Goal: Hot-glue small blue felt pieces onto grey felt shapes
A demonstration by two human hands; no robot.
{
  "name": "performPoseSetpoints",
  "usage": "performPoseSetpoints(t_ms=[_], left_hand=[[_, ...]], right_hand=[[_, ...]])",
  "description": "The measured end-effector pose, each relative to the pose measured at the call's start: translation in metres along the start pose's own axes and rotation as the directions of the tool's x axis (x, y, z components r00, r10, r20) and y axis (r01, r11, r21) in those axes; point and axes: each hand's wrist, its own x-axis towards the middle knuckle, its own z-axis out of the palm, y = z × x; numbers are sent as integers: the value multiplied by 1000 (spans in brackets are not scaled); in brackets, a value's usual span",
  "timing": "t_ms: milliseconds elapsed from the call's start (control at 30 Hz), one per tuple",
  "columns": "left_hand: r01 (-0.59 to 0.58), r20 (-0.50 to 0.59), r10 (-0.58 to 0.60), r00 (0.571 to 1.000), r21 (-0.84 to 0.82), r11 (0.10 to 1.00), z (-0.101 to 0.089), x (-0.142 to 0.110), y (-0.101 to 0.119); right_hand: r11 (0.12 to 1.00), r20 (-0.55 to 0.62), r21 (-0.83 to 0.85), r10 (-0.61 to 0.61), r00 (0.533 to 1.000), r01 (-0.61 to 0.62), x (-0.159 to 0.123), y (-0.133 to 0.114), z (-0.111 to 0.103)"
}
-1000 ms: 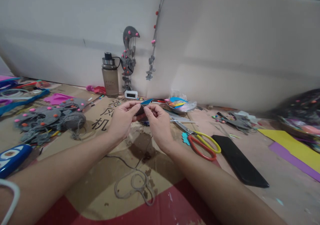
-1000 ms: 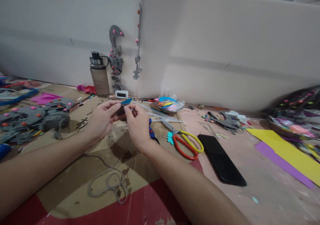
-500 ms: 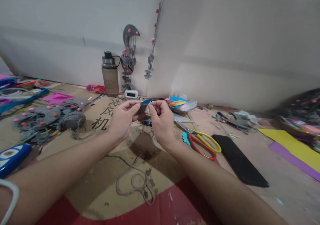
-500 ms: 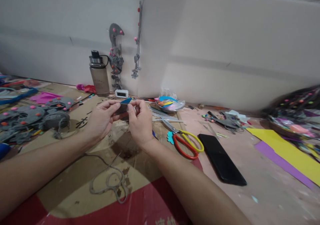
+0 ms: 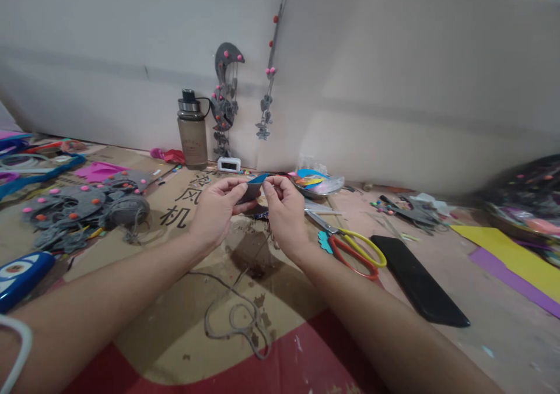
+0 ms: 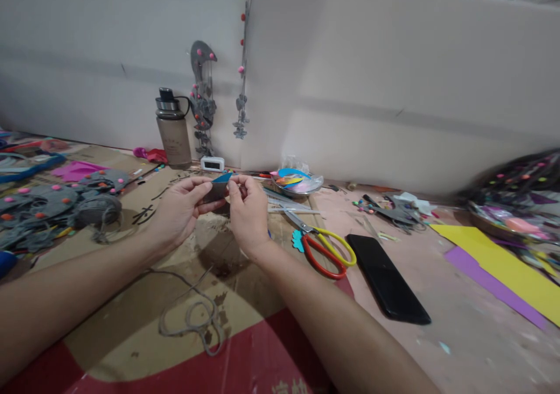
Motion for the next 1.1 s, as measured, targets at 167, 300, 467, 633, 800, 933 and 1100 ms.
performPoseSetpoints(t_ms=[167,300,467,633,800,933,1100], left_hand=[[20,25,-21,999,21,1000,-4,3,-1],[35,21,-36,999,47,998,-7,5,-1],[54,32,-57,998,65,996,-11,10,-1],[107,39,-111,993,86,991,-13,14,1],[144,159,-154,975,71,987,-12,14,5],[145,184,-151,971,48,988,-13,15,6],[121,130,-125,984,39,992,-14,15,5]], right_hand=[[989,52,138,49,997,-56,2,-2,1],[977,75,186,95,993,-108,3,-5,1],[945,133,248,187,973,-216,3,-7,3],[935,161,235,231,960,-265,4,-4,3],[940,116,234,225,967,-247,9,3,1],[938,105,243,226,969,-245,9,4,1],[941,113,241,216,970,-238,6,0,2]])
